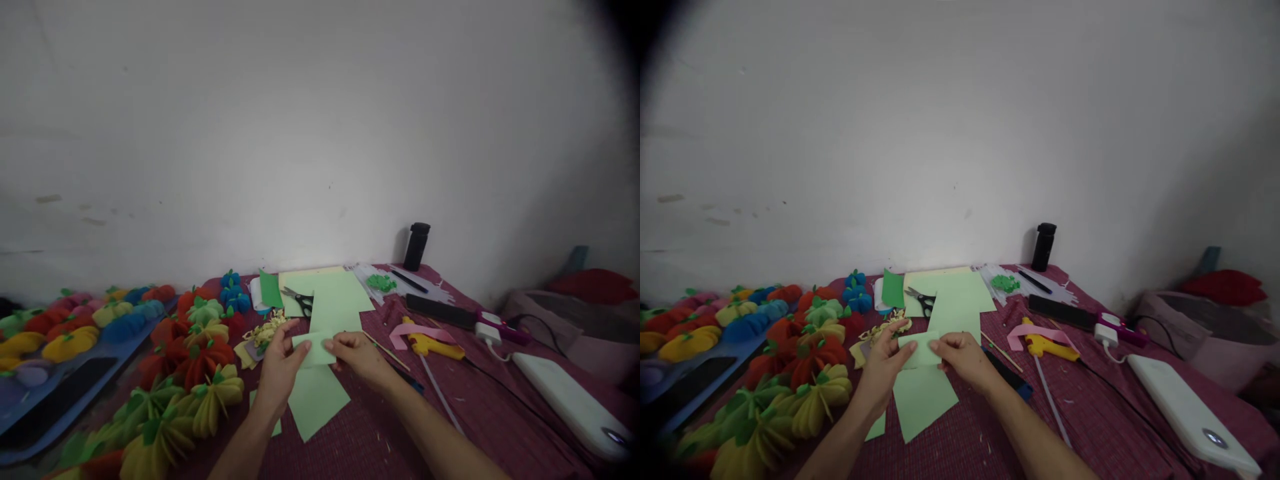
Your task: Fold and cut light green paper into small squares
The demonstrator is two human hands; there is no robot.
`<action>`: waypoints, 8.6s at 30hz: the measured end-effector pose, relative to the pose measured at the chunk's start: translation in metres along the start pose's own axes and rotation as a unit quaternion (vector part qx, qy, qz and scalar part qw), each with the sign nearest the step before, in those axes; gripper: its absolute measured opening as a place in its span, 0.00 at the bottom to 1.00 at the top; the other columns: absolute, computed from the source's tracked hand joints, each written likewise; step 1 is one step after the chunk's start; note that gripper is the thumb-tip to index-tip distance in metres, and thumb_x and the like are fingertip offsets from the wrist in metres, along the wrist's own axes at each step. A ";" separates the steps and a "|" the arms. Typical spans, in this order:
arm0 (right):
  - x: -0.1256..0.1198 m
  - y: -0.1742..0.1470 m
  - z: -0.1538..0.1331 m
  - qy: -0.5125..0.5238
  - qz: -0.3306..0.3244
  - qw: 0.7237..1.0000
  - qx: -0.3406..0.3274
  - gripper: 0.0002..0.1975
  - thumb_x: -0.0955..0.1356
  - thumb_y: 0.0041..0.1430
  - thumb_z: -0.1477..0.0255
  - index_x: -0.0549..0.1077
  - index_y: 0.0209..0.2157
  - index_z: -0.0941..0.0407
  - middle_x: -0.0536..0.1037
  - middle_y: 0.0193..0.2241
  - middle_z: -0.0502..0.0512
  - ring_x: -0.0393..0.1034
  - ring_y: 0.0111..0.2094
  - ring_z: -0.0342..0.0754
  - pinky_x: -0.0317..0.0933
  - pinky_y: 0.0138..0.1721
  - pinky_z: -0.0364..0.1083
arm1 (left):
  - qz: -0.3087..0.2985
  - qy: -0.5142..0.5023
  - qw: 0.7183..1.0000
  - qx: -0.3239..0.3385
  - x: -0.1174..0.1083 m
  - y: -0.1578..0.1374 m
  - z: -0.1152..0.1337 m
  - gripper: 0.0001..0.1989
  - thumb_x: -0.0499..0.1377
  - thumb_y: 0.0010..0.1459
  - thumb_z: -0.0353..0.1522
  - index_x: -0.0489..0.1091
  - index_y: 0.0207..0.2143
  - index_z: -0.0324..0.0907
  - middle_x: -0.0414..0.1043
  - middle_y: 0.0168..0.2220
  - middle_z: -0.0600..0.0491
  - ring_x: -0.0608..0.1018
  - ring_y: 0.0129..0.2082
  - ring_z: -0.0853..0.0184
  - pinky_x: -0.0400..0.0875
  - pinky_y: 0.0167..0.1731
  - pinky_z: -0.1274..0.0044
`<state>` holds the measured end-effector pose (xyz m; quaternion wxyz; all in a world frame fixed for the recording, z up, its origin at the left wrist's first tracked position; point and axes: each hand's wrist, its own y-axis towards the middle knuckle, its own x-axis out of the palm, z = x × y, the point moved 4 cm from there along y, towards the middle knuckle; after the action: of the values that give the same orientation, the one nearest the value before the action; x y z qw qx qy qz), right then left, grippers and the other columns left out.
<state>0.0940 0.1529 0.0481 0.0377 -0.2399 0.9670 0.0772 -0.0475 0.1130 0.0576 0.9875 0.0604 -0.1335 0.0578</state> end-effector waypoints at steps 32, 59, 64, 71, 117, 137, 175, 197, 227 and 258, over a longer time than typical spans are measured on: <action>0.000 -0.003 -0.001 -0.123 -0.011 0.992 -0.003 0.17 0.65 0.48 0.62 0.64 0.15 0.59 0.62 0.12 0.45 0.48 0.15 0.36 0.42 0.16 0.38 | 0.012 0.015 0.993 -0.116 -0.006 0.002 -0.023 0.20 0.65 0.38 0.39 0.67 0.31 0.37 0.69 0.19 0.55 0.70 0.15 0.70 0.62 0.15 0.81; 0.000 -0.004 0.002 -0.158 -0.029 0.987 -0.009 0.16 0.66 0.47 0.63 0.66 0.15 0.59 0.60 0.11 0.44 0.48 0.15 0.36 0.41 0.16 0.39 | -0.011 0.089 0.988 -0.122 -0.008 0.003 -0.022 0.18 0.65 0.37 0.39 0.69 0.29 0.36 0.71 0.19 0.53 0.72 0.17 0.69 0.61 0.17 0.80; 0.001 -0.004 0.002 -0.144 -0.047 0.988 -0.011 0.16 0.66 0.47 0.62 0.65 0.15 0.59 0.60 0.12 0.44 0.49 0.15 0.36 0.42 0.16 0.38 | -0.019 0.093 0.988 -0.123 -0.007 0.001 -0.022 0.15 0.65 0.38 0.39 0.70 0.25 0.35 0.71 0.19 0.52 0.71 0.17 0.69 0.60 0.18 0.81; 0.000 -0.004 0.003 -0.111 -0.041 0.993 0.011 0.15 0.67 0.47 0.64 0.67 0.16 0.60 0.64 0.13 0.46 0.51 0.15 0.36 0.44 0.16 0.38 | -0.040 0.024 0.991 -0.122 -0.006 -0.001 -0.018 0.13 0.63 0.43 0.38 0.71 0.25 0.35 0.68 0.17 0.54 0.67 0.15 0.73 0.58 0.16 0.82; -0.012 0.002 0.006 0.017 0.067 0.996 0.052 0.13 0.69 0.42 0.64 0.70 0.20 0.60 0.62 0.14 0.45 0.51 0.17 0.37 0.44 0.19 0.39 | -0.042 0.037 0.989 -0.133 0.001 -0.001 -0.029 0.14 0.61 0.43 0.39 0.73 0.25 0.34 0.70 0.20 0.52 0.69 0.18 0.71 0.59 0.20 0.80; -0.024 0.002 -0.003 0.058 0.065 0.995 0.037 0.16 0.68 0.44 0.60 0.65 0.18 0.59 0.61 0.14 0.44 0.52 0.16 0.36 0.46 0.19 0.39 | -0.068 0.098 0.984 -0.130 0.004 -0.005 -0.020 0.17 0.58 0.48 0.41 0.70 0.29 0.33 0.74 0.28 0.43 0.76 0.26 0.64 0.62 0.23 0.79; -0.008 -0.006 -0.004 -0.154 -0.075 0.985 -0.002 0.15 0.64 0.49 0.62 0.68 0.18 0.59 0.60 0.14 0.46 0.50 0.17 0.38 0.45 0.19 0.39 | -0.058 0.104 0.986 -0.120 -0.002 -0.003 -0.023 0.20 0.60 0.43 0.44 0.74 0.27 0.35 0.69 0.18 0.54 0.65 0.15 0.74 0.55 0.16 0.81; -0.007 0.000 0.001 -0.046 0.006 0.998 0.031 0.15 0.67 0.45 0.61 0.68 0.20 0.60 0.55 0.13 0.43 0.45 0.17 0.36 0.40 0.18 0.38 | -0.065 0.227 0.971 -0.026 0.003 -0.002 -0.031 0.18 0.54 0.49 0.43 0.72 0.26 0.36 0.64 0.18 0.57 0.61 0.18 0.74 0.52 0.17 0.82; -0.019 0.002 0.001 0.013 0.041 0.997 0.059 0.09 0.68 0.41 0.68 0.72 0.20 0.60 0.63 0.13 0.44 0.50 0.15 0.36 0.43 0.18 0.39 | -0.091 0.186 0.977 -0.057 0.004 0.000 -0.033 0.17 0.55 0.49 0.42 0.68 0.19 0.37 0.63 0.17 0.56 0.64 0.18 0.72 0.56 0.20 0.81; -0.023 -0.001 0.002 -0.027 -0.017 0.996 0.080 0.16 0.67 0.44 0.61 0.65 0.17 0.59 0.63 0.12 0.45 0.51 0.14 0.36 0.43 0.17 0.39 | -0.049 0.123 0.988 -0.080 -0.001 0.001 -0.024 0.18 0.57 0.49 0.41 0.71 0.33 0.33 0.74 0.30 0.45 0.76 0.27 0.64 0.60 0.22 0.81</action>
<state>0.1150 0.1625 0.0487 0.0841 -0.2500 0.9646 0.0051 -0.0423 0.1167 0.0346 0.9997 -0.0194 -0.0123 0.0050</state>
